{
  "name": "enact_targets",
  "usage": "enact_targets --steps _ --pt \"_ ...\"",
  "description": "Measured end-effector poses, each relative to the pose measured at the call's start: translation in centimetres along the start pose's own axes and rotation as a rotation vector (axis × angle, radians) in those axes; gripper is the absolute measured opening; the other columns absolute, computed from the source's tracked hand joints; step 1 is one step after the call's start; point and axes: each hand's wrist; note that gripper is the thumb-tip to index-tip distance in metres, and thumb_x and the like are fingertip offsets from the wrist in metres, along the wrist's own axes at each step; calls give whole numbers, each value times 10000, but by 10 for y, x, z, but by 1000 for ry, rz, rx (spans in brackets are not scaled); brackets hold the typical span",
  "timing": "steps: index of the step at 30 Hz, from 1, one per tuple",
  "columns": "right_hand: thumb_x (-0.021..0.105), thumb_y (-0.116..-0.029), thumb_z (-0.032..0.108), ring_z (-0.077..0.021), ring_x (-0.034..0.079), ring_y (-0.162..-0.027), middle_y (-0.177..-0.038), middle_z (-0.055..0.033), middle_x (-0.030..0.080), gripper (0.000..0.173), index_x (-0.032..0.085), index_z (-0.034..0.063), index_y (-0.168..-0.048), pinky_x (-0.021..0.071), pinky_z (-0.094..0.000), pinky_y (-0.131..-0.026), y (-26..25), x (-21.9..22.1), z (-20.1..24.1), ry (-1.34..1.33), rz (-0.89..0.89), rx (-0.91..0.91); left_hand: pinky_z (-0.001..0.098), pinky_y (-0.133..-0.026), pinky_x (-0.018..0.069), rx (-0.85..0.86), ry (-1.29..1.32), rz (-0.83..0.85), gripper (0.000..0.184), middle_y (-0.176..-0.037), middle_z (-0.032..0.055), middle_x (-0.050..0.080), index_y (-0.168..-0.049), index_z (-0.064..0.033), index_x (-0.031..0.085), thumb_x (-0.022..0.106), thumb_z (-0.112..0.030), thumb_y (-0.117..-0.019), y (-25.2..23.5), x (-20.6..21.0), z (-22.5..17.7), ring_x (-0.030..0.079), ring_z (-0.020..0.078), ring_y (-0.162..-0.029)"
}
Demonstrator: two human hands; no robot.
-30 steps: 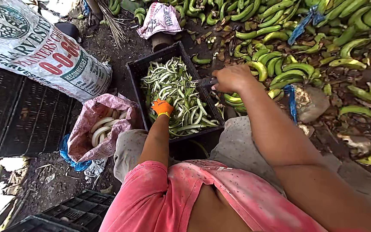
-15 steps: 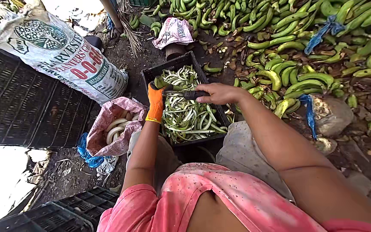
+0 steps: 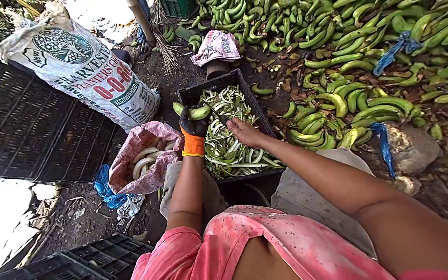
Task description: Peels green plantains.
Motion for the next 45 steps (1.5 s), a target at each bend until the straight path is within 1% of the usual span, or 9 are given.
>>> enact_targets --steps 4,10,15,18,23,27,33,35,45 --pt "310 -1122 462 -259 528 -647 -776 -126 506 484 530 35 -1186 474 -457 -644 3 9 5 117 -15 -88 358 -913 563 41 19 40 254 -983 -28 647 -1057 -225 562 381 -403 -1068 2 9 -1 664 115 -979" --pt "324 -1132 404 -323 599 -779 -833 -173 568 468 537 -10 -1180 497 -524 -761 4 18 6 193 -61 -161 448 -975 534 95 40 -10 213 -979 -13 633 -1100 -221 551 424 -385 -1053 0 12 -3 652 149 -1005" --pt "314 -1133 403 -286 566 -731 -795 -140 530 452 530 5 -1138 486 -491 -728 1 18 4 178 -51 -170 423 -904 557 127 -6 -4 214 -956 -6 641 -1042 -225 558 411 -380 -1054 1 14 -7 658 154 -948" --pt "302 -1134 405 -252 532 -690 -766 -105 489 441 521 23 -1115 474 -459 -694 -1 17 1 156 -31 -185 432 -934 548 136 -19 -15 211 -969 -14 645 -1081 -235 574 429 -386 -1057 2 16 -6 659 150 -967" --pt "298 -1137 387 -270 549 -696 -780 -131 516 448 529 5 -1188 488 -469 -697 -10 16 7 112 -64 -183 412 -912 560 170 -33 43 170 -943 -30 628 -1106 -242 546 425 -351 -1059 1 20 2 660 135 -943" --pt "276 -1124 465 -179 455 -552 -709 -54 431 468 514 66 -1179 441 -370 -552 -17 21 3 -28 -46 -149 435 -912 558 165 -51 37 165 -948 -28 623 -1144 -242 536 436 -333 -1050 -1 18 6 658 148 -947" --pt "277 -1128 444 -133 415 -535 -715 -27 416 470 515 66 -1275 412 -311 -538 -14 17 8 -147 -2 -94 387 -919 550 171 -53 69 175 -960 -45 623 -1148 -255 541 423 -351 -1061 0 20 4 650 118 -950" --pt "273 -1114 513 -115 403 -478 -671 -10 395 501 512 103 -1275 407 -278 -473 -18 15 8 -208 -38 -62 369 -916 558 152 -51 105 181 -959 -46 648 -1136 -258 565 429 -351 -1061 0 19 13 666 116 -948" --pt "278 -1125 459 -74 372 -467 -676 14 385 449 519 91 -1213 371 -221 -448 -6 7 20 -297 46 -18 442 -931 562 116 -71 148 241 -966 -37 661 -1190 -268 584 407 -375 -1066 4 22 -6 679 146 -954"
Point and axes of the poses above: each hand's wrist, its own y-axis away from the middle knuckle, its own x-axis out of the palm, z = x × y
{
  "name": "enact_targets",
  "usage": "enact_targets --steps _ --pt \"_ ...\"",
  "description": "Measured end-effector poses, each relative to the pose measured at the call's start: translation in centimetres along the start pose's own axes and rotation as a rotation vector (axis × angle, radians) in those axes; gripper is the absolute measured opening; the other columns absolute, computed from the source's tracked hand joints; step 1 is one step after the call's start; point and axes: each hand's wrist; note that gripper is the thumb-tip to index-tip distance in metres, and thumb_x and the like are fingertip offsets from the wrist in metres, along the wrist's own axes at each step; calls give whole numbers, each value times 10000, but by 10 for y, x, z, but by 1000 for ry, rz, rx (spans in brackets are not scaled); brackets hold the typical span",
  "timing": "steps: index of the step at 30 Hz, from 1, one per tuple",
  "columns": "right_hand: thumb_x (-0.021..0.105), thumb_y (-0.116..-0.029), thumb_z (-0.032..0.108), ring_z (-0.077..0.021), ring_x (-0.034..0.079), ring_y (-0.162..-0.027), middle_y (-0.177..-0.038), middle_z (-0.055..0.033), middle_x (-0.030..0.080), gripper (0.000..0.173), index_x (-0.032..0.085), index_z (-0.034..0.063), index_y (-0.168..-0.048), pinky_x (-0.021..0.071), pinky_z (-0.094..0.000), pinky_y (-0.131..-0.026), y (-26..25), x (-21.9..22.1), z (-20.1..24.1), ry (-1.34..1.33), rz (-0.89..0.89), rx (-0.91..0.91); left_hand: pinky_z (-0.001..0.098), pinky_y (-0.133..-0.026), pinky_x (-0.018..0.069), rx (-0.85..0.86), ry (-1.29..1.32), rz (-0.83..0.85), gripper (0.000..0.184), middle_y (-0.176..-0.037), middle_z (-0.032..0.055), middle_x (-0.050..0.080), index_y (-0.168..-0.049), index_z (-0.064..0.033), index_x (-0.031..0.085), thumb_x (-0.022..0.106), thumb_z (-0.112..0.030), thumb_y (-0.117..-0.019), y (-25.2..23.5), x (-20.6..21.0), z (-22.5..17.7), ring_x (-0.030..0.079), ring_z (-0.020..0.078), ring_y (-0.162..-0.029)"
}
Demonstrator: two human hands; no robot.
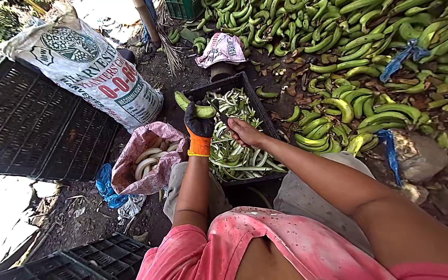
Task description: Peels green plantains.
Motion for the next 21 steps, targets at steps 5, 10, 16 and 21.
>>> enact_targets --steps 5,10,16,21 --pt "369 -1091 481 -304 633 -763 -822 -140 625 504 614 56 -1210 497 -542 -691 -7 -61 22 649 -58 -414 302 -557 569 -36 -206 64 395 -774 10 618 -1152 -164 567 297 -445 -1087 -21 -5 -13 626 126 -619" --pt "492 -1006 628 -364 713 -837 -956 -142 714 579 674 104 -1174 523 -587 -658 -7 -65 15 1110 -108 -609 295 -583 585 -105 -249 31 407 -918 71 655 -1329 -167 515 301 -426 -1100 -21 -9 -11 657 154 -682" --pt "482 -1013 628 -425 705 -876 -1015 -187 704 597 647 83 -1194 507 -635 -666 -50 -79 6 1039 -359 -543 281 -545 533 -192 -556 103 451 -946 37 645 -1287 -259 558 291 -553 -1075 20 -8 4 606 127 -661" --pt "433 -1042 608 -527 658 -1086 -1180 -275 688 620 585 117 -1389 465 -746 -841 -59 -128 18 891 -516 -318 272 -510 533 -295 -561 141 469 -878 22 635 -1326 -288 551 334 -605 -1057 29 -6 -6 602 115 -613"
Point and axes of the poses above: each hand's wrist, its own y-axis away from the middle knuckle, its own x-axis out of the palm, z = x × y
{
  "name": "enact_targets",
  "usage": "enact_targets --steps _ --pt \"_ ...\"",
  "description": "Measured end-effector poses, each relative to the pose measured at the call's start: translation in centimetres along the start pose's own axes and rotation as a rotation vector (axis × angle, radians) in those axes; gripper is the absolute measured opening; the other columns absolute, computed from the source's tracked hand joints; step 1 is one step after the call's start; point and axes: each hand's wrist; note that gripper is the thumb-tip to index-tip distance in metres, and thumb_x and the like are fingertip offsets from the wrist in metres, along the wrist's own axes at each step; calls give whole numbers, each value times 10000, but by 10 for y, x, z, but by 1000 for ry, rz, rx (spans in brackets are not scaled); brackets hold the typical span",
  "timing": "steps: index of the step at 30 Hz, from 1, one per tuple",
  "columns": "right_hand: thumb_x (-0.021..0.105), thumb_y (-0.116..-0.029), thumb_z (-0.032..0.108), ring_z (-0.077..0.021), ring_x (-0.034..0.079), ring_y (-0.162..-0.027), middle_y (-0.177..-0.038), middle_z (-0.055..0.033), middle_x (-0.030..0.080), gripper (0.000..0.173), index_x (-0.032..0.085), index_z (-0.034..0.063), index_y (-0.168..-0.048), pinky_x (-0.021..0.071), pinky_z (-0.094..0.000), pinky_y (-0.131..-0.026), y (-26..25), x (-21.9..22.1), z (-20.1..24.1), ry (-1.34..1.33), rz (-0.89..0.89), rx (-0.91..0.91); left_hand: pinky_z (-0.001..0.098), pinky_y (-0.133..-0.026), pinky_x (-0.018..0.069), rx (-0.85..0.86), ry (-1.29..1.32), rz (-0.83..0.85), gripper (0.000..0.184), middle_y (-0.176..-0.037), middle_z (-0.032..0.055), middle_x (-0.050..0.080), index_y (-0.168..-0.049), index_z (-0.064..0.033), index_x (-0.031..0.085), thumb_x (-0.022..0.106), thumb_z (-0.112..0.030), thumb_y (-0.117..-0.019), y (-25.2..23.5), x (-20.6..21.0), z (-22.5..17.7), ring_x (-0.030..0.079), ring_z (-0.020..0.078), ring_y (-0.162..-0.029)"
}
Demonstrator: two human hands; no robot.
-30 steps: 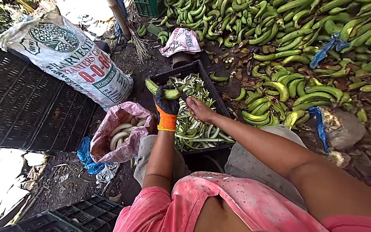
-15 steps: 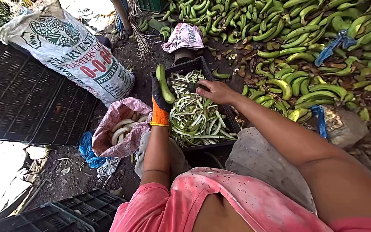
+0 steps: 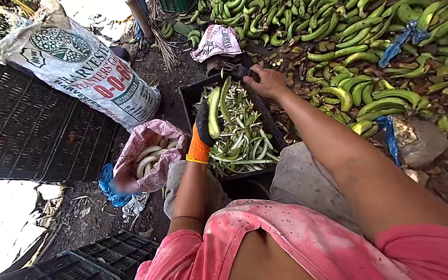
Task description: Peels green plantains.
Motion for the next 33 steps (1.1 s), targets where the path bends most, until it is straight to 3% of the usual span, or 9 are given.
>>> enact_targets --steps 4,9,12,15,18,20,23,28,33 --pt "530 -1012 565 -475 690 -1011 -1073 -233 722 553 657 108 -1297 485 -726 -822 20 -4 8 -81 109 -227 311 -633 575 89 87 -50 431 -983 45 652 -1364 -261 530 292 -493 -1090 -13 -22 0 645 147 -731" --pt "530 -1012 586 -361 711 -904 -982 -137 731 515 684 140 -1219 515 -615 -729 63 11 45 -12 353 -406 171 -612 538 288 -64 -199 287 -997 -40 673 -1327 -226 542 383 -308 -1103 -10 2 -10 631 13 -728" --pt "524 -1010 600 -396 716 -902 -1038 -165 730 566 676 107 -1242 517 -624 -696 58 20 36 22 185 -376 227 -654 552 285 -109 -129 317 -1042 -21 670 -1358 -216 526 400 -328 -1089 -16 7 3 632 50 -767" --pt "524 -1004 605 -436 699 -958 -1086 -197 712 620 667 89 -1317 519 -648 -740 27 22 19 64 -30 -342 232 -496 498 103 53 -44 431 -862 6 646 -1209 -243 599 289 -515 -1083 -23 9 16 581 85 -598" --pt "466 -1022 616 -468 682 -1044 -1179 -219 696 634 626 110 -1367 493 -698 -799 3 10 8 32 -100 -171 241 -455 473 -11 6 9 467 -823 12 613 -1158 -226 591 265 -549 -1072 -9 8 11 549 97 -559" --pt "461 -1021 618 -497 663 -1092 -1228 -236 687 631 605 123 -1385 460 -737 -838 1 -3 5 -16 -89 -73 277 -523 527 24 -106 2 485 -870 5 639 -1264 -256 586 261 -565 -1080 -1 0 7 596 98 -632" --pt "496 -1014 601 -505 679 -1008 -1084 -250 711 589 645 112 -1307 473 -738 -794 20 -6 18 -39 32 -137 288 -619 564 113 -164 -117 468 -947 -3 660 -1318 -243 576 302 -542 -1085 -9 -14 4 630 89 -717" --pt "492 -1025 598 -330 685 -731 -756 -98 669 486 668 149 -1083 500 -588 -615 77 23 61 -70 254 -219 293 -810 566 260 -183 -358 406 -1187 -6 656 -1390 -226 506 332 -444 -1096 -25 -10 0 652 85 -949" --pt "437 -1038 621 -424 703 -857 -894 -182 707 570 638 128 -1241 505 -657 -692 63 32 47 -81 259 -171 341 -848 572 279 -274 -263 429 -1196 20 661 -1381 -197 545 323 -441 -1106 -24 -1 10 653 110 -997"
Point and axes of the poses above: each hand's wrist, its own y-axis away from the middle knuckle, its own x-axis out of the palm, z = x × y
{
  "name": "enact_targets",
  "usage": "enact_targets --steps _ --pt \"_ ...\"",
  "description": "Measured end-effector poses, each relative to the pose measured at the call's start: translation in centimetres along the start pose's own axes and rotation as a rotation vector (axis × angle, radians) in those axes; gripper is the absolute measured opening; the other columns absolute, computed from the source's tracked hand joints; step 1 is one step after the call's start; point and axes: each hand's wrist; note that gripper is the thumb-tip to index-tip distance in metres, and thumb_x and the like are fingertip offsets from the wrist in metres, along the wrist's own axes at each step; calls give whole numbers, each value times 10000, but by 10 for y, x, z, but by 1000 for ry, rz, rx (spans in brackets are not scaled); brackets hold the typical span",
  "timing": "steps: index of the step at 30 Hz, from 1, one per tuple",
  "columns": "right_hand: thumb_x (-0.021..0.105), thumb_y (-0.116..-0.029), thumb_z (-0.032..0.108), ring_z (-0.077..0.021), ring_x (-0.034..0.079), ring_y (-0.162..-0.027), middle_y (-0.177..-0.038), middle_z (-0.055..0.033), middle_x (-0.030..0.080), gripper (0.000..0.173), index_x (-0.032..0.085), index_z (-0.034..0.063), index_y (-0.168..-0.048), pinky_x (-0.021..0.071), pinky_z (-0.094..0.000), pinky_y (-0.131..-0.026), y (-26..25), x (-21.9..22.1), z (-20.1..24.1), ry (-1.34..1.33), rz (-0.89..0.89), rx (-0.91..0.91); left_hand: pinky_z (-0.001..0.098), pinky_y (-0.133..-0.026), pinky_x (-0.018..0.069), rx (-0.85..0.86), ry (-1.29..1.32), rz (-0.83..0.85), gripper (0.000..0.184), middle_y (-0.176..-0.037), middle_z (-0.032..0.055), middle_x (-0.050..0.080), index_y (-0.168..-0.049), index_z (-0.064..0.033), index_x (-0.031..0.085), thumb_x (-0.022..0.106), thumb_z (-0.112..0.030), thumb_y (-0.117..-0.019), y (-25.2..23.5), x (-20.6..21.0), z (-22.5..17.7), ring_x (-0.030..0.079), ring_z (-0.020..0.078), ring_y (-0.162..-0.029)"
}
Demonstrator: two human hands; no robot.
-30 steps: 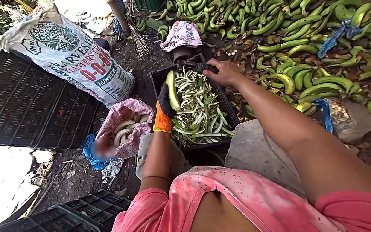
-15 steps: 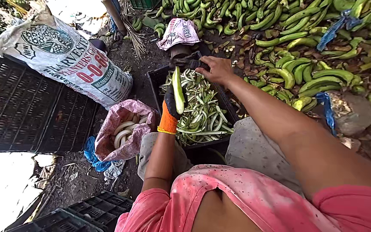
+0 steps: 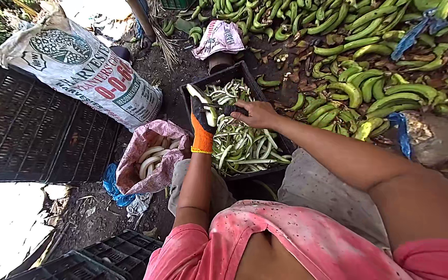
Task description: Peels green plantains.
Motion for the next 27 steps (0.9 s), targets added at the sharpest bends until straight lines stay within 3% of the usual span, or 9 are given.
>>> enact_targets --steps 1,3,7,12,14,17,20,24,27 --pt "440 -1037 618 -445 701 -888 -939 -200 712 577 632 124 -1265 500 -677 -705 -10 -4 -9 5 -41 2 343 -835 568 10 -12 107 408 -1198 34 658 -1388 -189 548 324 -390 -1113 2 -2 1 645 121 -987" --pt "443 -1030 624 -461 698 -973 -1069 -209 719 598 628 132 -1315 498 -701 -756 -32 -14 -26 32 -123 -12 293 -658 562 -93 148 272 425 -1043 32 671 -1330 -229 572 299 -463 -1103 2 -5 5 639 118 -794" --pt "441 -1047 584 -504 664 -1088 -1155 -249 707 569 607 161 -1389 458 -746 -858 -52 -36 -51 -12 -188 92 261 -607 549 -289 190 356 443 -945 21 672 -1269 -216 606 309 -495 -1096 12 -13 -12 632 102 -721" --pt "476 -1028 597 -489 685 -978 -1027 -235 718 555 638 162 -1333 473 -731 -790 -25 -50 -34 -1 -153 70 301 -681 575 -148 174 217 508 -1088 41 695 -1340 -231 571 278 -557 -1083 -1 -28 3 664 124 -811" --pt "488 -1020 602 -436 701 -906 -955 -188 725 539 668 155 -1260 493 -695 -736 -7 -37 -9 19 -78 -2 345 -795 578 -40 16 43 512 -1159 15 673 -1389 -239 552 276 -546 -1085 -6 -22 1 657 110 -924" --pt "500 -1018 609 -336 703 -803 -859 -103 703 497 675 155 -1118 513 -593 -643 17 -7 21 86 -25 -47 422 -943 546 11 -239 -175 452 -1299 56 631 -1450 -177 482 376 -426 -1089 -2 -8 -6 628 156 -1127" --pt "494 -1021 614 -349 705 -797 -871 -118 700 525 666 130 -1129 517 -575 -621 22 6 23 112 -39 -34 482 -1069 473 35 -541 -214 518 -1439 129 562 -1524 -102 396 530 -263 -1051 6 -4 -9 552 241 -1310" --pt "447 -1026 639 -424 708 -901 -990 -183 721 596 647 128 -1259 509 -644 -695 0 -2 5 69 -35 -22 374 -927 552 72 -157 -21 398 -1282 45 630 -1437 -174 492 382 -354 -1100 6 -9 1 628 130 -1104" --pt "444 -1035 625 -460 699 -967 -1021 -216 725 589 624 158 -1345 495 -698 -774 -26 -19 -10 22 -46 3 315 -839 577 -52 75 238 374 -1149 30 679 -1372 -146 554 371 -332 -1105 7 -12 -11 663 98 -970"
Point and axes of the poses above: each hand's wrist, its own y-axis away from the middle knuckle, its own x-axis out of the palm, z = x × y
